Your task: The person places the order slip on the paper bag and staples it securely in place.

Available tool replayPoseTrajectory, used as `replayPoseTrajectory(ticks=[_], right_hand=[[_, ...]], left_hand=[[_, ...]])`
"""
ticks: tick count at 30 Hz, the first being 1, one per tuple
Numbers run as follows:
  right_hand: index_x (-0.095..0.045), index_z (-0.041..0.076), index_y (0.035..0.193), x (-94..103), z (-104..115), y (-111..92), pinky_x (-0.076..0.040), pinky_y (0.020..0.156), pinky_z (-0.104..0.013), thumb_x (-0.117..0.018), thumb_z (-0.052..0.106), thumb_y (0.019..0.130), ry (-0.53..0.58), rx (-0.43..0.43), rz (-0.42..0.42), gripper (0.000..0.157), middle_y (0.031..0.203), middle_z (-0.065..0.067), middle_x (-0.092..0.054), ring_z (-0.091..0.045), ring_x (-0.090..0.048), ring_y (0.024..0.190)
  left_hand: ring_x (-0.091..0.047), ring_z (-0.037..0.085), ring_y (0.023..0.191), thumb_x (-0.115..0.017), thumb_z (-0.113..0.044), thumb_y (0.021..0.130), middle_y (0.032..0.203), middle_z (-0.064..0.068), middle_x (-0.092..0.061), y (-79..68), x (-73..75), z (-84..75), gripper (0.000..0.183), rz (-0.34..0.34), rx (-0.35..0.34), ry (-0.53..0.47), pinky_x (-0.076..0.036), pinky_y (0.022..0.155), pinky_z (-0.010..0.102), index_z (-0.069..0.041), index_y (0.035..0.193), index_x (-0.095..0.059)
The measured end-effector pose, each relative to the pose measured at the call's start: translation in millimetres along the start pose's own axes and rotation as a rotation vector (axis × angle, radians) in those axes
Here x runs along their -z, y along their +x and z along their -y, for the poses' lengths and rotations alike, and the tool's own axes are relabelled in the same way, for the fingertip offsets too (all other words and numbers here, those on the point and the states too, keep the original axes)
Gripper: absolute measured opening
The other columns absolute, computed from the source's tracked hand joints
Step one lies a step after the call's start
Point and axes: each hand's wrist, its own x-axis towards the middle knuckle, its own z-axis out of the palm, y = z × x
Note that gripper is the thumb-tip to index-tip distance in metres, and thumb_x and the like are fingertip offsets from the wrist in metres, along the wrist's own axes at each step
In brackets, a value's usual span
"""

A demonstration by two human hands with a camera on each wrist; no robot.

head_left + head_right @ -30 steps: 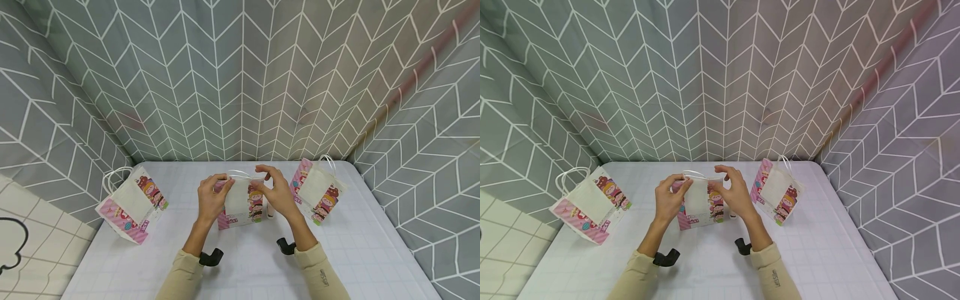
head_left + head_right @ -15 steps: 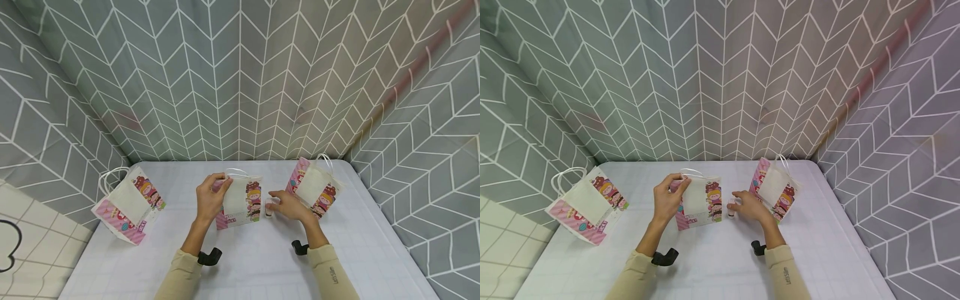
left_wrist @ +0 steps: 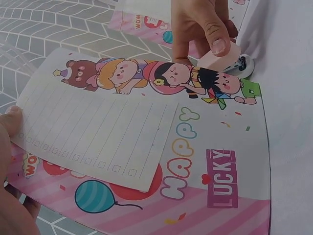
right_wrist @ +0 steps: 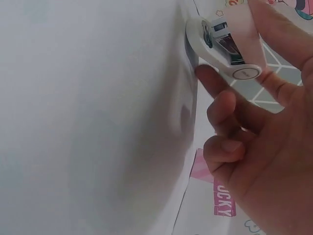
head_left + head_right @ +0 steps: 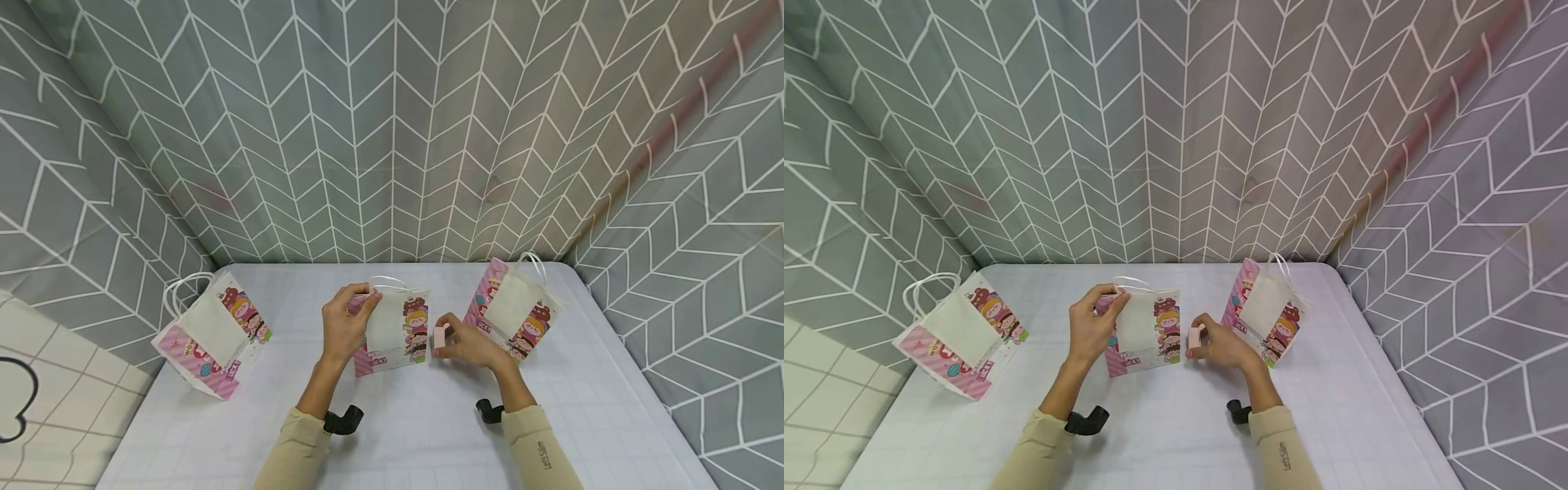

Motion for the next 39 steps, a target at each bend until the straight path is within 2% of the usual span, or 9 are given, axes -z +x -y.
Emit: replayPoseTrajectory(ticks=[9, 17, 21, 27, 30, 35, 37, 39], right_hand=[[-0.048, 0.018, 0.130, -2.3, 1.2, -2.1, -0.048, 0.073, -0.038, -0.081, 0.027, 0.086, 0.051, 0.046, 0.023, 0.055, 0.104, -0.012, -0.063, -0.022, -0.059, 0.086], [-0.048, 0.018, 0.131, 4.9, 9.2, 0.6, -0.048, 0.072, -0.036, -0.079, 0.025, 0.088, 0.039, 0.072, -0.050, 0.053, 0.107, -0.012, -0.063, -0.021, -0.059, 0.086], [-0.048, 0.019, 0.135, 15.3, 18.7, 2.9, -0.046, 0.067, -0.035, -0.078, 0.032, 0.088, 0.015, 0.087, -0.131, 0.057, 0.112, -0.012, -0.064, -0.021, -0.055, 0.080], [-0.049, 0.023, 0.136, 34.2, 33.8, 8.8, -0.041, 0.063, -0.034, -0.078, 0.036, 0.088, 0.009, 0.125, -0.302, 0.058, 0.115, -0.012, -0.067, -0.022, -0.051, 0.077], [-0.048, 0.021, 0.138, 42.5, 44.1, 11.8, -0.039, 0.062, -0.033, -0.078, 0.037, 0.088, 0.061, 0.152, -0.401, 0.060, 0.115, -0.014, -0.067, -0.022, -0.049, 0.075], [-0.048, 0.022, 0.138, 51.8, 70.1, 13.2, -0.035, 0.061, -0.029, -0.079, 0.035, 0.088, 0.214, 0.212, -0.586, 0.061, 0.111, -0.013, -0.067, -0.021, -0.045, 0.076], [-0.049, 0.022, 0.138, 53.3, 82.9, 13.1, -0.033, 0.061, -0.028, -0.080, 0.031, 0.088, 0.259, 0.266, -0.632, 0.059, 0.108, -0.015, -0.067, -0.022, -0.043, 0.076], [-0.050, 0.021, 0.137, 53.1, 95.2, 13.4, -0.031, 0.062, -0.029, -0.080, 0.027, 0.088, 0.276, 0.327, -0.641, 0.058, 0.105, -0.015, -0.066, -0.023, -0.041, 0.075]], left_hand=[[-0.069, 0.031, 0.071, -0.078, 0.001, 0.084, 0.090, 0.019, -0.072, -0.6, 0.3, -2.1, 0.014, 0.006, 0.032, -0.005, -0.055, 0.053, 0.035, 0.003, 0.096, -0.071], [-0.070, 0.032, 0.071, -0.078, 0.001, 0.083, 0.090, 0.019, -0.072, -1.1, 1.1, -3.0, 0.015, 0.004, 0.034, -0.001, -0.055, 0.054, 0.034, 0.003, 0.096, -0.071], [-0.069, 0.032, 0.073, -0.078, 0.001, 0.083, 0.090, 0.019, -0.072, -1.2, 1.1, -4.0, 0.014, -0.001, 0.032, 0.004, -0.054, 0.055, 0.036, 0.003, 0.095, -0.072], [-0.070, 0.032, 0.077, -0.078, 0.001, 0.083, 0.090, 0.018, -0.073, -1.9, -0.1, -2.6, 0.014, 0.000, 0.031, 0.001, -0.055, 0.057, 0.037, 0.002, 0.095, -0.072], [-0.069, 0.032, 0.077, -0.079, 0.001, 0.082, 0.090, 0.018, -0.073, -2.3, -0.9, -0.9, 0.014, -0.006, 0.031, 0.004, -0.055, 0.057, 0.037, 0.002, 0.094, -0.072], [-0.070, 0.031, 0.078, -0.079, 0.001, 0.083, 0.090, 0.017, -0.073, -2.4, -1.4, 0.7, 0.014, -0.006, 0.025, 0.007, -0.055, 0.058, 0.036, 0.001, 0.095, -0.072], [-0.070, 0.031, 0.078, -0.079, 0.001, 0.083, 0.090, 0.017, -0.073, -2.3, -1.5, 0.4, 0.014, -0.005, 0.025, 0.008, -0.056, 0.058, 0.036, 0.001, 0.095, -0.072], [-0.069, 0.031, 0.079, -0.079, 0.001, 0.083, 0.090, 0.017, -0.073, -2.1, -1.6, 0.1, 0.014, -0.006, 0.027, 0.008, -0.056, 0.059, 0.037, 0.001, 0.094, -0.072]])
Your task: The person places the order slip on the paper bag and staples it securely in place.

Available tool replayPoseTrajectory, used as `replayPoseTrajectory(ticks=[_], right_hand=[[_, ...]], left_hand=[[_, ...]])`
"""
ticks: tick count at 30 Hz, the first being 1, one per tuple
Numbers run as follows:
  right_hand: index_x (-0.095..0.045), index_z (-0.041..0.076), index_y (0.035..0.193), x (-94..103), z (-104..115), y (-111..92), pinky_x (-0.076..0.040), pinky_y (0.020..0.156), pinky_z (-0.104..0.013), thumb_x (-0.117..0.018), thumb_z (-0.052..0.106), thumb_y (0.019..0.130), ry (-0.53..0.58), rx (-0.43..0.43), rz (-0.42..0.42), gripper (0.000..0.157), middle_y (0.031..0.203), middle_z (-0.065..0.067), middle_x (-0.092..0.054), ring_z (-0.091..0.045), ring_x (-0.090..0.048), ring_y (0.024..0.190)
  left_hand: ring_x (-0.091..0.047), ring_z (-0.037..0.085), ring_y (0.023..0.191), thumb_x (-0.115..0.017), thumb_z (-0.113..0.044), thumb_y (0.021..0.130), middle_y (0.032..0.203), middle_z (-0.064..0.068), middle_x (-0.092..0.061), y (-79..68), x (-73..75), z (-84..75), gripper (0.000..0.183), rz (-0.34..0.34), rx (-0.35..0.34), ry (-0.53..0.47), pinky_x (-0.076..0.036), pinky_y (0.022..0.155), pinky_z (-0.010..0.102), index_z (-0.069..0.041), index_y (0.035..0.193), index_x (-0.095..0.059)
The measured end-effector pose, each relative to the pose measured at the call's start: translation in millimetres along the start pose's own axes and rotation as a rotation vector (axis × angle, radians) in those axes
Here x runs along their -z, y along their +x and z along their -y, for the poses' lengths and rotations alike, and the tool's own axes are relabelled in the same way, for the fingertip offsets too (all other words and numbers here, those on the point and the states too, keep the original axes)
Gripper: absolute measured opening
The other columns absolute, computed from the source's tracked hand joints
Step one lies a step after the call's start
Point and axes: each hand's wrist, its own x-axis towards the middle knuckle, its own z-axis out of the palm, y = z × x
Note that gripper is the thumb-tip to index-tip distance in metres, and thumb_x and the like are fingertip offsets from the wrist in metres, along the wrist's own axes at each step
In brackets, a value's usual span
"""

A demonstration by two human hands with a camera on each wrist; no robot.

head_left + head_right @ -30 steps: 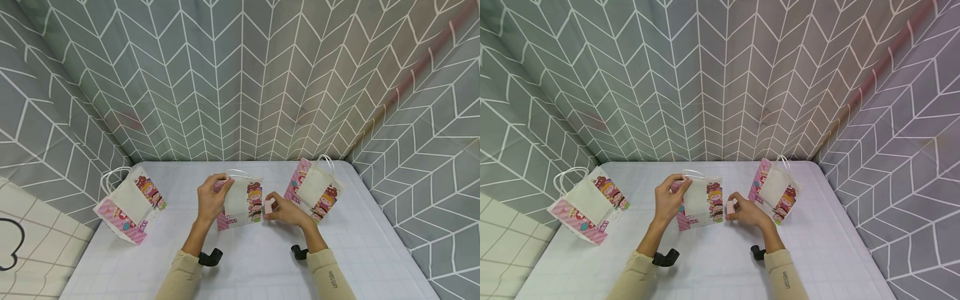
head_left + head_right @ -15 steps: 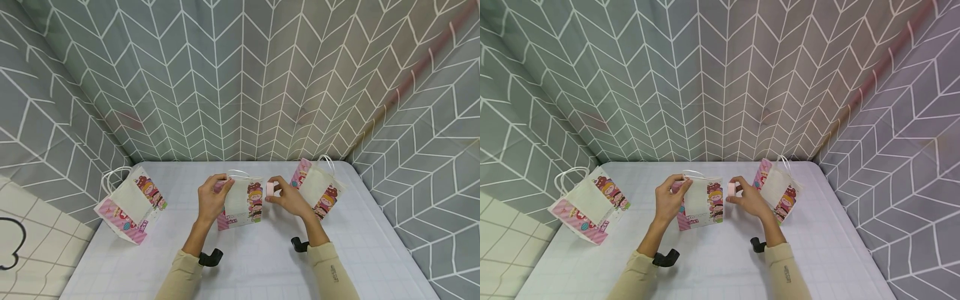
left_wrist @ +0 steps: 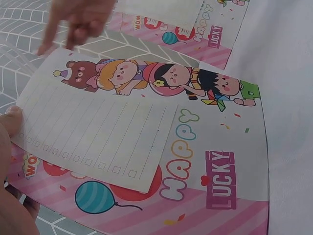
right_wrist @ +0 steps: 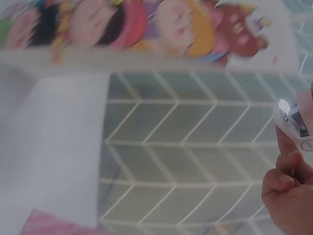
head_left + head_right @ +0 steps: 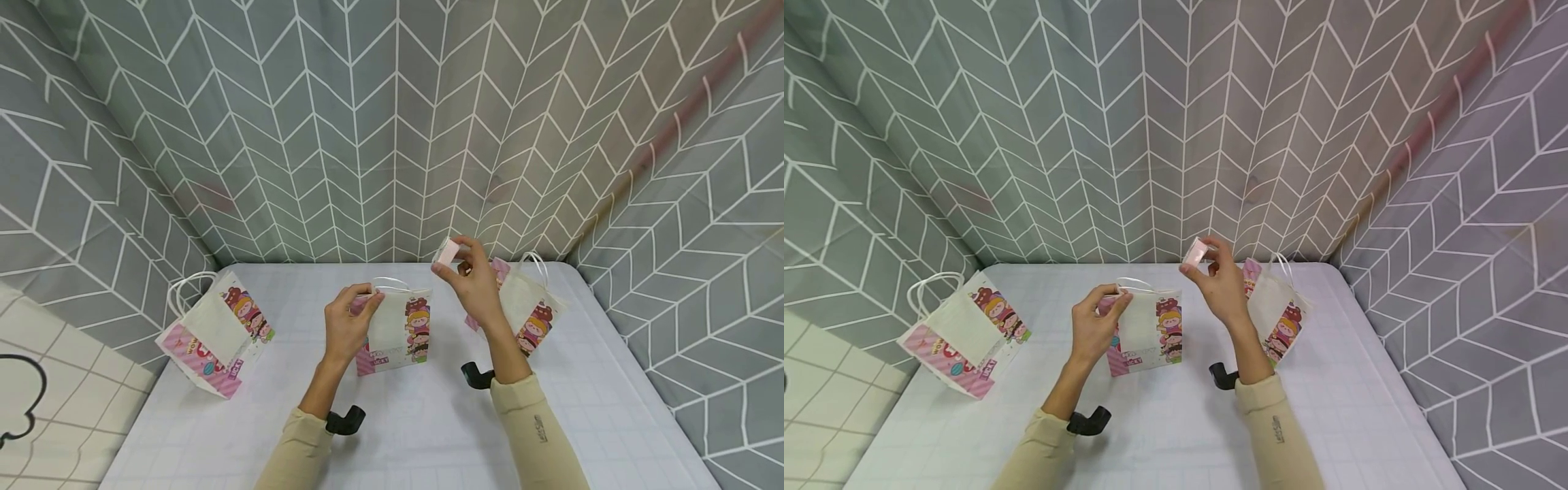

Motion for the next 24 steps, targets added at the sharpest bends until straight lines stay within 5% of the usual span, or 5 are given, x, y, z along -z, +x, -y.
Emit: replayPoseTrajectory(ticks=[13, 20, 24], right_hand=[[-0.050, 0.026, 0.131, -29.5, 33.3, -0.8, -0.034, 0.068, -0.038, -0.081, 0.026, 0.086, -0.109, 0.162, 0.181, 0.055, 0.106, -0.007, -0.069, -0.030, -0.044, 0.083], [-0.055, 0.021, 0.131, -37.0, 37.0, -2.7, -0.045, 0.077, -0.042, -0.084, 0.028, 0.083, -0.192, 0.170, 0.249, 0.056, 0.118, -0.011, -0.068, -0.023, -0.051, 0.096], [-0.057, 0.021, 0.130, -39.3, 41.6, -4.5, -0.048, 0.077, -0.043, -0.085, 0.033, 0.081, -0.294, 0.185, 0.267, 0.058, 0.119, -0.010, -0.065, -0.024, -0.053, 0.104]], left_hand=[[-0.069, 0.032, 0.088, -0.079, -0.001, 0.084, 0.092, 0.017, -0.073, -1.0, -1.8, -1.5, 0.014, 0.000, 0.018, -0.005, -0.055, 0.074, 0.047, 0.001, 0.096, -0.072], [-0.069, 0.020, 0.093, -0.080, -0.016, 0.088, 0.097, 0.006, -0.075, -3.8, -4.6, 35.6, 0.016, 0.022, 0.005, 0.005, -0.055, 0.078, 0.042, -0.009, 0.101, -0.075], [-0.069, 0.020, 0.093, -0.080, -0.013, 0.087, 0.098, 0.006, -0.075, -3.6, -4.5, 35.0, 0.015, 0.016, 0.000, 0.022, -0.053, 0.078, 0.039, -0.009, 0.100, -0.075]])
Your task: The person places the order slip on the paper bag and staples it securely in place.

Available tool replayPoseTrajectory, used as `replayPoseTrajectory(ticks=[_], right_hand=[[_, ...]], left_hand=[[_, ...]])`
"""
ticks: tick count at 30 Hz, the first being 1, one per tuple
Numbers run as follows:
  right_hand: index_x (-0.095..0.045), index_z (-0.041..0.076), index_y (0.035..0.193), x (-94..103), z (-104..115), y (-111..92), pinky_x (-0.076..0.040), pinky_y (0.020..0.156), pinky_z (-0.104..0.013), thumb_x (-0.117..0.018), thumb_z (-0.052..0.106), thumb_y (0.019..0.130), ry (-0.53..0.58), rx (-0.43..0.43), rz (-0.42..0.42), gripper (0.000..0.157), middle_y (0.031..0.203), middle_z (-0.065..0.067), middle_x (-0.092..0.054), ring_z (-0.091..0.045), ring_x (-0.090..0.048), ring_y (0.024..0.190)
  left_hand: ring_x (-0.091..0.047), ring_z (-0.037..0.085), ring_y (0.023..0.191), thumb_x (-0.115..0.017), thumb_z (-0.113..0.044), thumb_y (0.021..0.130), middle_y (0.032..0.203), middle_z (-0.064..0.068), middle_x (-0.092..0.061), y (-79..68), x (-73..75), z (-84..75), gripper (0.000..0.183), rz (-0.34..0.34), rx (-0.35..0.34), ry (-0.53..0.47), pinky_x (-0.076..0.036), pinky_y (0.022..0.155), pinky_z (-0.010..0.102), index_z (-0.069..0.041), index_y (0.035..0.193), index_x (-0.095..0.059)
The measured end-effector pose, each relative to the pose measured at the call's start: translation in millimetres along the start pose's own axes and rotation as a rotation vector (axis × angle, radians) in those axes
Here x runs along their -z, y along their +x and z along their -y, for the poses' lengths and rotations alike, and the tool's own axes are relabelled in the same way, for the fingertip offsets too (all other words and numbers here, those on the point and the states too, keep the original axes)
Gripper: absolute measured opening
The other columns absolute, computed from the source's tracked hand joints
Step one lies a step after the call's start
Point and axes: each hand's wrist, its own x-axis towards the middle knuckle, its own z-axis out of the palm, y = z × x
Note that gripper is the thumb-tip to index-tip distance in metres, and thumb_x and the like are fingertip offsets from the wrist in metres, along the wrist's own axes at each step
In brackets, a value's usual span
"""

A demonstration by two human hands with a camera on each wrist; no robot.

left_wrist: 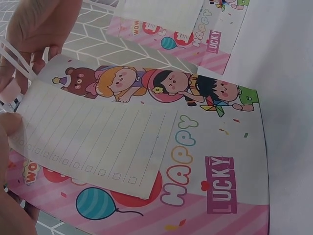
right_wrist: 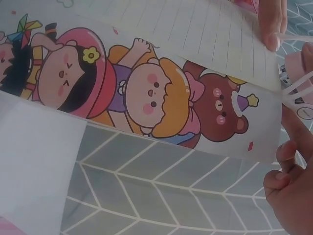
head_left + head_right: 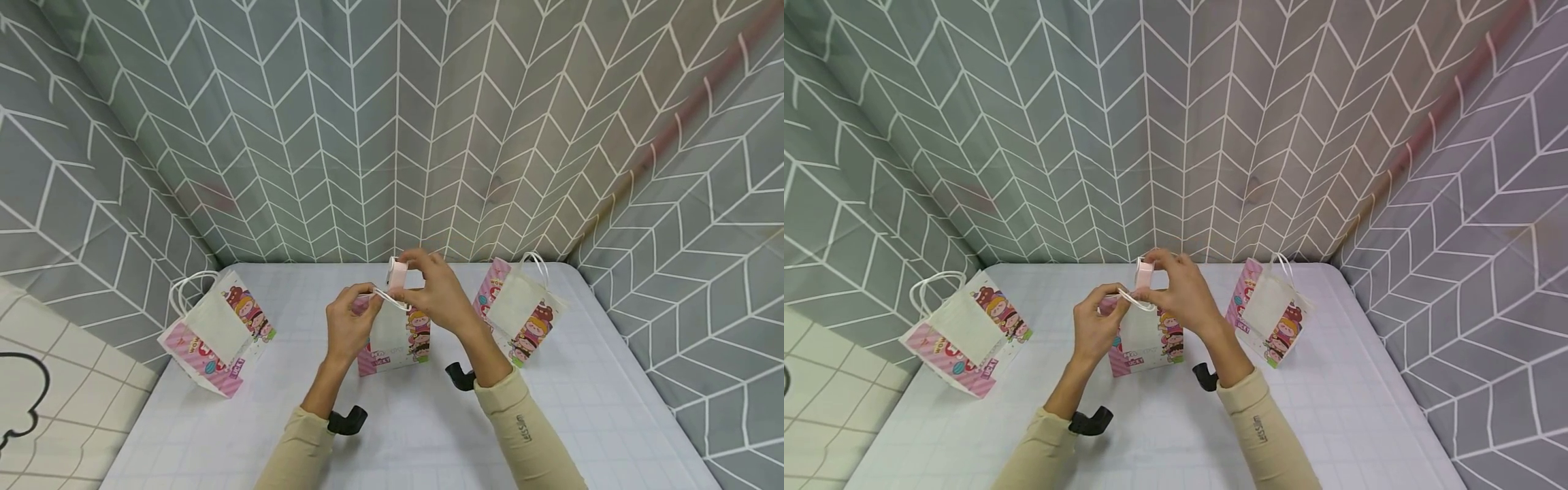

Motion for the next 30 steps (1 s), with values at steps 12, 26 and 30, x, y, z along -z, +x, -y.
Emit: replayPoseTrajectory(ticks=[12, 26, 30], right_hand=[[-0.060, 0.019, 0.124, -5.7, 8.2, -2.3, -0.043, 0.080, -0.040, -0.087, 0.034, 0.078, -0.176, 0.087, 0.008, 0.056, 0.114, 0.000, -0.070, -0.018, -0.051, 0.094], [-0.062, 0.017, 0.135, -7.4, 6.3, -6.7, -0.043, 0.079, -0.039, -0.087, 0.032, 0.076, -0.125, 0.050, 0.035, 0.066, 0.103, -0.001, -0.068, -0.023, -0.052, 0.091], [-0.064, 0.017, 0.132, -7.1, 6.0, -7.6, -0.044, 0.076, -0.036, -0.085, 0.033, 0.077, -0.099, 0.044, 0.041, 0.061, 0.104, 0.000, -0.070, -0.022, -0.052, 0.092]], left_hand=[[-0.066, 0.016, 0.084, -0.080, -0.010, 0.085, 0.093, 0.002, -0.076, 1.6, -2.1, 0.0, 0.012, -0.024, -0.012, 0.017, -0.049, 0.069, 0.030, -0.012, 0.095, -0.075], [-0.063, 0.015, 0.081, -0.078, -0.006, 0.087, 0.093, 0.003, -0.076, 1.5, -1.9, 0.1, 0.011, -0.003, -0.009, 0.007, -0.045, 0.066, 0.027, -0.013, 0.094, -0.074], [-0.062, 0.014, 0.081, -0.078, -0.007, 0.087, 0.094, 0.003, -0.075, 0.9, -1.9, -0.1, 0.011, 0.005, 0.001, 0.007, -0.043, 0.064, 0.027, -0.013, 0.095, -0.074]])
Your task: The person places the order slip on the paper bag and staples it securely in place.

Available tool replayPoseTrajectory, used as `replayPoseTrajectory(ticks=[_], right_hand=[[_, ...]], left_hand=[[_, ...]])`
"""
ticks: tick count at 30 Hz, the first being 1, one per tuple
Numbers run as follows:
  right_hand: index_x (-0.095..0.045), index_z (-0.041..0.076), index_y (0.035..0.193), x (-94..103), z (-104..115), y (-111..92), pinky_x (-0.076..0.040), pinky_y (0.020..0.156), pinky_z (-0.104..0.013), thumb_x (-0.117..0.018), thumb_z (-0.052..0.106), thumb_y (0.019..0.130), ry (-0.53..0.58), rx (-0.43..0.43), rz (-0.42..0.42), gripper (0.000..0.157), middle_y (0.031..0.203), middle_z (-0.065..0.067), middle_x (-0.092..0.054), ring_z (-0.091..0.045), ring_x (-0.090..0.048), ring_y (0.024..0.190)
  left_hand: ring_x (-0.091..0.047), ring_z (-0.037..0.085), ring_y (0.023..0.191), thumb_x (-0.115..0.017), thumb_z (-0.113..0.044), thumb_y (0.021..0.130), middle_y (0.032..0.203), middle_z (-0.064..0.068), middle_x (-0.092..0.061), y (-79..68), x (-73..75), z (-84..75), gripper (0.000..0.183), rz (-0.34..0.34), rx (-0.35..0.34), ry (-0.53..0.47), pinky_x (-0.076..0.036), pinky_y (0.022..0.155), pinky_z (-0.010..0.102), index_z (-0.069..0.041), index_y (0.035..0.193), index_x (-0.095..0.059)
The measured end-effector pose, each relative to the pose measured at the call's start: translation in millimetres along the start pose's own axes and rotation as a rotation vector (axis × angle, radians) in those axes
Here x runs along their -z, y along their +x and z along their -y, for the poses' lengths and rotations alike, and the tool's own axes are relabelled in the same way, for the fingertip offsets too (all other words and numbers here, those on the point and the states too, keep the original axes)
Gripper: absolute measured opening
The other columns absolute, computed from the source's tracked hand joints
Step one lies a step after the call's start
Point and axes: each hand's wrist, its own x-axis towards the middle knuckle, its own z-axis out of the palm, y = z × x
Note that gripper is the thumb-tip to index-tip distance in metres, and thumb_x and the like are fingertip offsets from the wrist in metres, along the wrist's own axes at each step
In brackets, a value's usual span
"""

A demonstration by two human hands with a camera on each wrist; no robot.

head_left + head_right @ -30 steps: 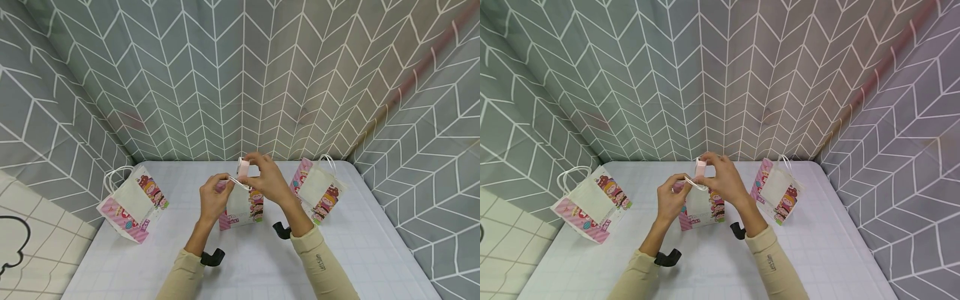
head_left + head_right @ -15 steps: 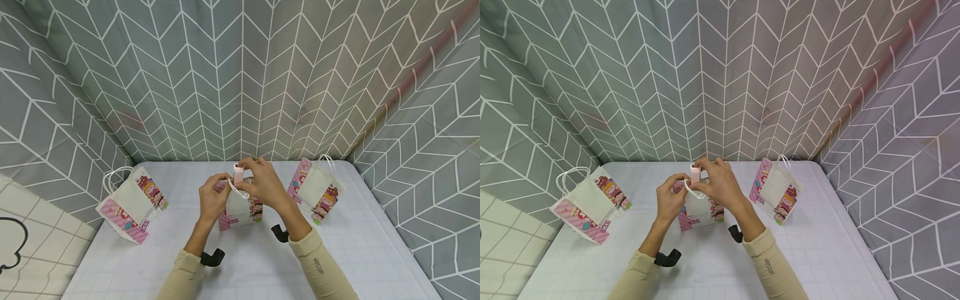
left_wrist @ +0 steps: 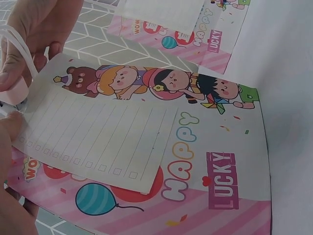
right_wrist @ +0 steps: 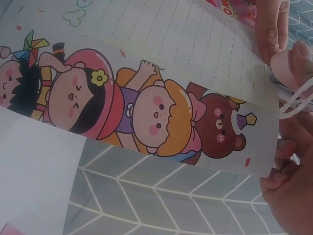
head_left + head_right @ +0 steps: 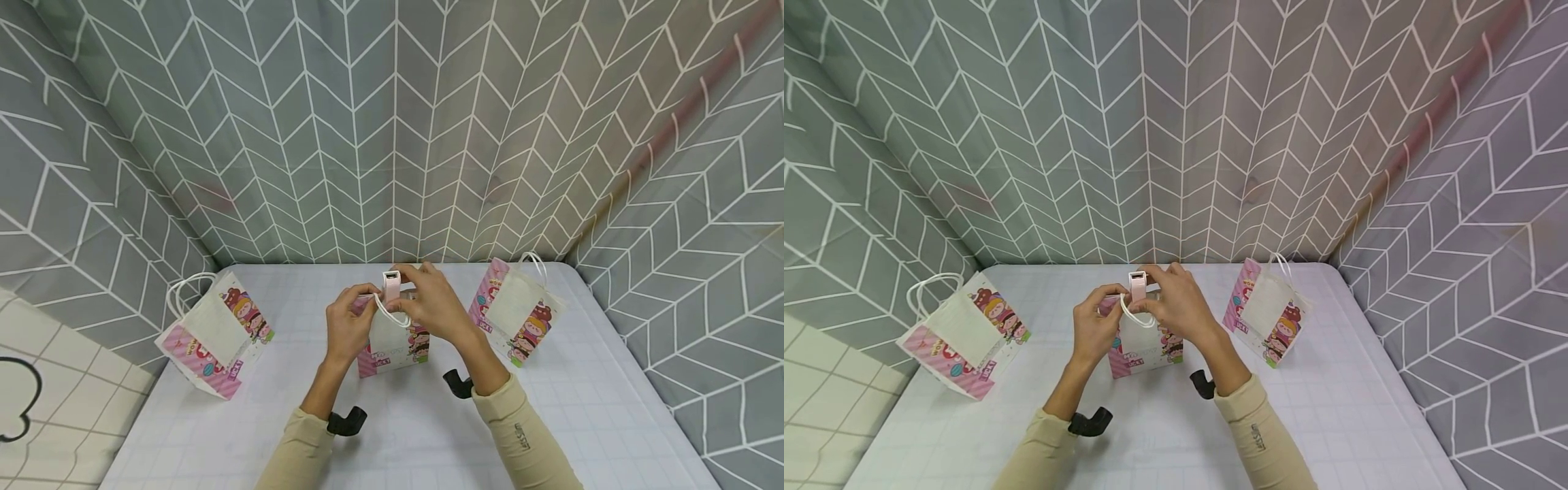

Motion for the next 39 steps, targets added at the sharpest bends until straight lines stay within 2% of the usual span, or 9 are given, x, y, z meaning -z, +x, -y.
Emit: replayPoseTrajectory(ticks=[7, 14, 19, 26, 32, 39], right_hand=[[-0.061, 0.014, 0.134, -1.3, 0.7, -2.2, -0.046, 0.079, -0.038, -0.084, 0.035, 0.079, 0.002, -0.013, -0.003, 0.063, 0.110, -0.002, -0.074, -0.017, -0.053, 0.092], [-0.063, 0.013, 0.131, -5.0, 0.2, -3.5, -0.045, 0.077, -0.039, -0.083, 0.037, 0.078, -0.057, -0.018, -0.045, 0.062, 0.106, -0.001, -0.074, -0.019, -0.053, 0.087], [-0.063, 0.012, 0.131, -8.1, 2.0, -4.8, -0.042, 0.075, -0.036, -0.082, 0.036, 0.079, -0.087, -0.016, -0.055, 0.061, 0.107, -0.001, -0.074, -0.015, -0.049, 0.080], [-0.063, 0.013, 0.130, -6.9, 5.5, -3.7, -0.037, 0.076, -0.036, -0.082, 0.036, 0.079, -0.119, -0.002, -0.054, 0.059, 0.107, 0.001, -0.075, -0.014, -0.045, 0.077], [-0.063, 0.014, 0.130, -6.9, 5.8, -2.8, -0.036, 0.075, -0.035, -0.081, 0.036, 0.079, -0.128, 0.003, -0.038, 0.058, 0.105, 0.003, -0.074, -0.014, -0.046, 0.077], [-0.063, 0.013, 0.130, -9.0, 5.7, -4.8, -0.035, 0.073, -0.034, -0.082, 0.036, 0.079, -0.152, 0.007, -0.062, 0.060, 0.105, 0.002, -0.075, -0.014, -0.043, 0.074]], left_hand=[[-0.067, 0.017, 0.087, -0.078, -0.005, 0.086, 0.094, 0.002, -0.076, -0.2, 0.2, -0.1, 0.013, 0.001, -0.016, 0.000, -0.048, 0.072, 0.029, -0.013, 0.094, -0.074], [-0.064, 0.016, 0.084, -0.078, -0.005, 0.087, 0.094, 0.002, -0.076, -1.1, -1.3, -0.4, 0.012, 0.011, -0.019, -0.005, -0.046, 0.066, 0.027, -0.013, 0.094, -0.074], [-0.061, 0.014, 0.079, -0.078, -0.003, 0.086, 0.092, 0.002, -0.076, -0.9, -1.2, -0.6, 0.013, -0.006, -0.025, 0.002, -0.043, 0.063, 0.026, -0.013, 0.094, -0.074], [-0.057, 0.014, 0.075, -0.079, -0.002, 0.085, 0.091, 0.002, -0.075, 0.1, 0.0, -1.6, 0.015, -0.004, 0.005, -0.016, -0.039, 0.058, 0.022, -0.014, 0.094, -0.075], [-0.059, 0.014, 0.077, -0.080, -0.006, 0.085, 0.092, 0.002, -0.075, -0.3, 0.4, -1.2, 0.013, -0.008, 0.011, -0.005, -0.042, 0.062, 0.026, -0.014, 0.094, -0.075], [-0.060, 0.014, 0.079, -0.079, -0.007, 0.087, 0.092, 0.002, -0.075, -0.9, 0.8, -0.3, 0.011, 0.009, 0.021, -0.002, -0.043, 0.065, 0.027, -0.013, 0.094, -0.074]])
